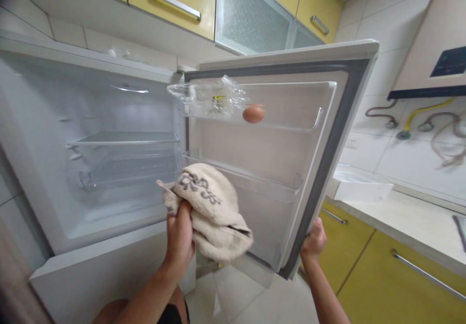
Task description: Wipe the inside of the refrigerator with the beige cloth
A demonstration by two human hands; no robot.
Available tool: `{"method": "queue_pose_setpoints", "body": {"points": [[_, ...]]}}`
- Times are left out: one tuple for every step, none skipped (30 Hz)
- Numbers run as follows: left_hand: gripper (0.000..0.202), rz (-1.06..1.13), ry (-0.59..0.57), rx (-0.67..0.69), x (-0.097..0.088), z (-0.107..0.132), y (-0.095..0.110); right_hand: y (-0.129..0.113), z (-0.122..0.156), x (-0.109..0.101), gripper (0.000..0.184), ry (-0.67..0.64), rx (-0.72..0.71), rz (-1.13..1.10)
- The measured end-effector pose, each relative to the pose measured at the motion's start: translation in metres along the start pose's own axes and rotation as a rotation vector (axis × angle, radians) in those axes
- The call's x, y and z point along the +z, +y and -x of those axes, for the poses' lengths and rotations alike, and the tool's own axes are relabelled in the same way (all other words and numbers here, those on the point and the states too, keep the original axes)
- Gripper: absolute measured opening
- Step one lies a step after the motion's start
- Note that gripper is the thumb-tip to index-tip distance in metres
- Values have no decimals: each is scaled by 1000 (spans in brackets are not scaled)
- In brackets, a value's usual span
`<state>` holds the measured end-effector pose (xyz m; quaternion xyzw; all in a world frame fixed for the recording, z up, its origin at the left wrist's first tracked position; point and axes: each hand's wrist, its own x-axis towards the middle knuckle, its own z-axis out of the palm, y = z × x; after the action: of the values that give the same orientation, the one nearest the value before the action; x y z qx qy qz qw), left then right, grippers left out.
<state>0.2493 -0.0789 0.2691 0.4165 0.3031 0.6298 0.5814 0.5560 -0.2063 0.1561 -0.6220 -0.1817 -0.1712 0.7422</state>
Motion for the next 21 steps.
{"method": "queue_pose_setpoints", "body": {"points": [[34,-65,106,184,-12,-25,5,-1,1,0,65,9,13,6],[35,-145,193,344,-23,-50,11,-2,2,0,65,15,26,13],[37,-218,257,464,-33,-74,18,-4,3,0,65,21,37,18],[36,-278,290,538,-41,-94,25,-6,3,0,65,27,48,17],[34,-335,303,566,-46,-110,31,-7,3,0,65,35,59,13],[31,-395,298,563,-49,-122,35,-9,3,1,66,39,70,8],[28,-451,271,546,-49,-128,38,-10,2,2,67,43,82,4],[26,-503,221,523,-46,-129,37,-10,1,3,68,47,93,1],[24,-548,152,506,-40,-124,34,-10,0,3,69,51,101,2],[24,-582,75,506,-32,-115,29,-10,0,3,69,54,102,5],[26,-603,-20,518,-23,-102,21,-9,-1,4,70,56,96,10],[31,-607,-90,568,-12,-86,11,-8,-1,3,71,58,85,17],[39,-607,-143,641,-1,-69,2,-8,-1,3,70,57,74,27],[46,-601,-191,728,9,-53,-8,-8,0,2,69,58,65,37],[50,-590,-237,806,20,-37,-16,-8,1,1,67,59,63,47],[51,-582,-281,861,30,-22,-23,-8,2,0,64,60,65,58],[52,-571,-320,900,39,-8,-27,-9,3,-1,61,63,67,69],[52,-559,-353,921,47,4,-28,-10,4,-1,58,64,63,78],[51,-548,-392,931,54,15,-28,-11,5,-2,54,63,52,77],[48,-540,-438,935,61,25,-25,-13,6,-2,51,63,39,66],[46,-538,-491,938,66,34,-21,-17,8,-1,49,61,27,47]]}}
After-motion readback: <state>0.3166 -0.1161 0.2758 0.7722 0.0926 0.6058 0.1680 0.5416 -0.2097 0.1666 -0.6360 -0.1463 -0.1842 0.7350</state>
